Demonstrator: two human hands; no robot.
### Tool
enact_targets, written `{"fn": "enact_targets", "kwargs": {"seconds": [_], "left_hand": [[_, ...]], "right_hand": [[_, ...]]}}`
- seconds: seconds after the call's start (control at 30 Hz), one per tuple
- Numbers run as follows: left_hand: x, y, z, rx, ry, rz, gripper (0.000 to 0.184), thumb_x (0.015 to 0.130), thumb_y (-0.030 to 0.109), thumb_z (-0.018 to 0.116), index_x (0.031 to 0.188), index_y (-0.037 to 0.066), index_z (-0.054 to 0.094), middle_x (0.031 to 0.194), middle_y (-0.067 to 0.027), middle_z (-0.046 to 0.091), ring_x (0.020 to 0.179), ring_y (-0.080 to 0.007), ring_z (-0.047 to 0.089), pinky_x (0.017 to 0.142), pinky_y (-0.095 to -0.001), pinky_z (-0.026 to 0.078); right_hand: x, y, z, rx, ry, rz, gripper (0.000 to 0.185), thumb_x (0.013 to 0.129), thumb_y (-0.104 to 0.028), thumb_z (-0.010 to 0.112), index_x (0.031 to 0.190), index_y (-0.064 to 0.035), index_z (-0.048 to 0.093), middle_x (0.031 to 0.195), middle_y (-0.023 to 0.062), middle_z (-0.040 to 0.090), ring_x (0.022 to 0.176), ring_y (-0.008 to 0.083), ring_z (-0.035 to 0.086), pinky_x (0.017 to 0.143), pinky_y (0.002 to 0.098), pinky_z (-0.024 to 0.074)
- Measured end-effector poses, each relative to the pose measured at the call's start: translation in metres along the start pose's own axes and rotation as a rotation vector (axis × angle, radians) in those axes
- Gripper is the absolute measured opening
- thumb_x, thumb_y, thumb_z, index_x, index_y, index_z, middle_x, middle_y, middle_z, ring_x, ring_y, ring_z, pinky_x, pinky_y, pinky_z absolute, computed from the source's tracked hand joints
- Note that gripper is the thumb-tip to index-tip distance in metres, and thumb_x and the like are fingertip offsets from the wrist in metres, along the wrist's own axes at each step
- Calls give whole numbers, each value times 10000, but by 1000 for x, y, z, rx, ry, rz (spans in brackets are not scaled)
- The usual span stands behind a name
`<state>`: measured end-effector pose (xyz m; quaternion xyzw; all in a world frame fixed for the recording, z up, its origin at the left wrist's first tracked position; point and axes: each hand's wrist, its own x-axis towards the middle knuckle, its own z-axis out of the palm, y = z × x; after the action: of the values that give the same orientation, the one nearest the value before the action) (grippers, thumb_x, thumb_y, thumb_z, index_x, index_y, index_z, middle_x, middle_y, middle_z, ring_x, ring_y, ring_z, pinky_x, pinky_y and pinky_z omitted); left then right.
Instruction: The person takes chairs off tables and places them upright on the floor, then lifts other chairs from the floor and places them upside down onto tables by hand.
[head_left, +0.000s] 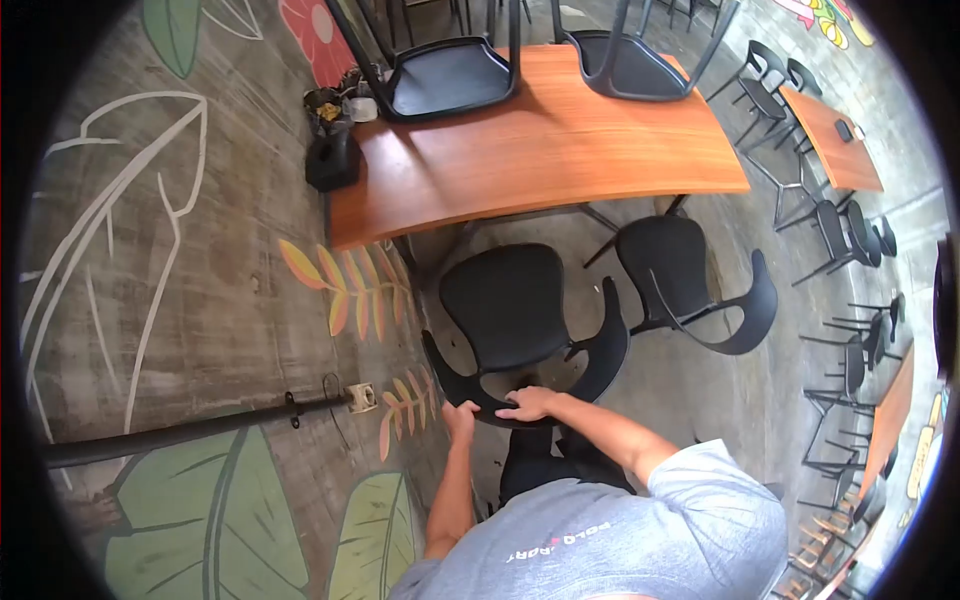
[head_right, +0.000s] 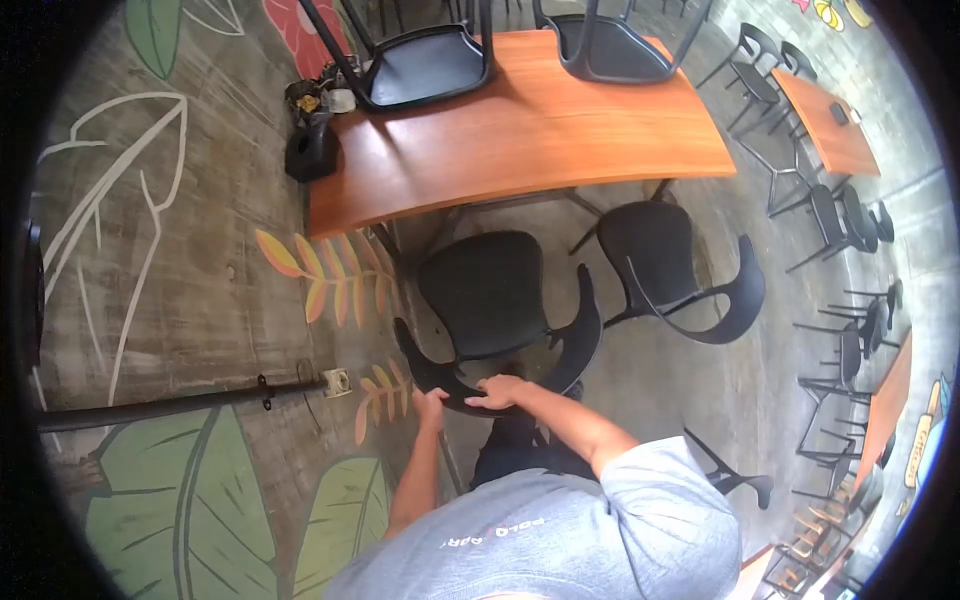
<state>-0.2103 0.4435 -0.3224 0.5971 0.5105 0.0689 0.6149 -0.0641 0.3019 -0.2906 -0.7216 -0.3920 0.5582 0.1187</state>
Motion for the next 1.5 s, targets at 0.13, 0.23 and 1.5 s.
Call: {"fn": "enact_targets", "kwargs": {"seconds": [0.13, 0.23, 1.5], "left_hand": [[58, -66, -33, 87, 245, 193, 218, 558, 8, 626, 754, -35, 540, 766, -98, 548, 685, -220, 533, 592, -383, 439], [72, -92, -47, 133, 191, 54, 248, 559, 15, 635, 779, -38, 535, 734, -96, 509, 643, -216, 503, 555, -373, 417], [-347, 179, 472, -39, -1086, 622, 216, 917, 115, 574, 1080, -21, 612, 1016, -92, 665, 928, -139, 620, 840, -282, 484]], "right_hand": [[-60, 47, 0, -301, 53, 56, 864, 735, -766, 464, 1203, -48, 568, 1145, 195, 601, 1099, 350, 553, 945, 445, 414], [-102, 62, 18, -347, 796, 147, 800, 660, -523, 703, 1197, 31, 492, 1256, 245, 451, 1224, 364, 366, 945, 517, 321], [-490, 280, -18, 1355, 1194, -566, 345, 905, -204, 611, 1194, -32, 533, 1016, 73, 654, 857, 142, 635, 714, 265, 492]]}}
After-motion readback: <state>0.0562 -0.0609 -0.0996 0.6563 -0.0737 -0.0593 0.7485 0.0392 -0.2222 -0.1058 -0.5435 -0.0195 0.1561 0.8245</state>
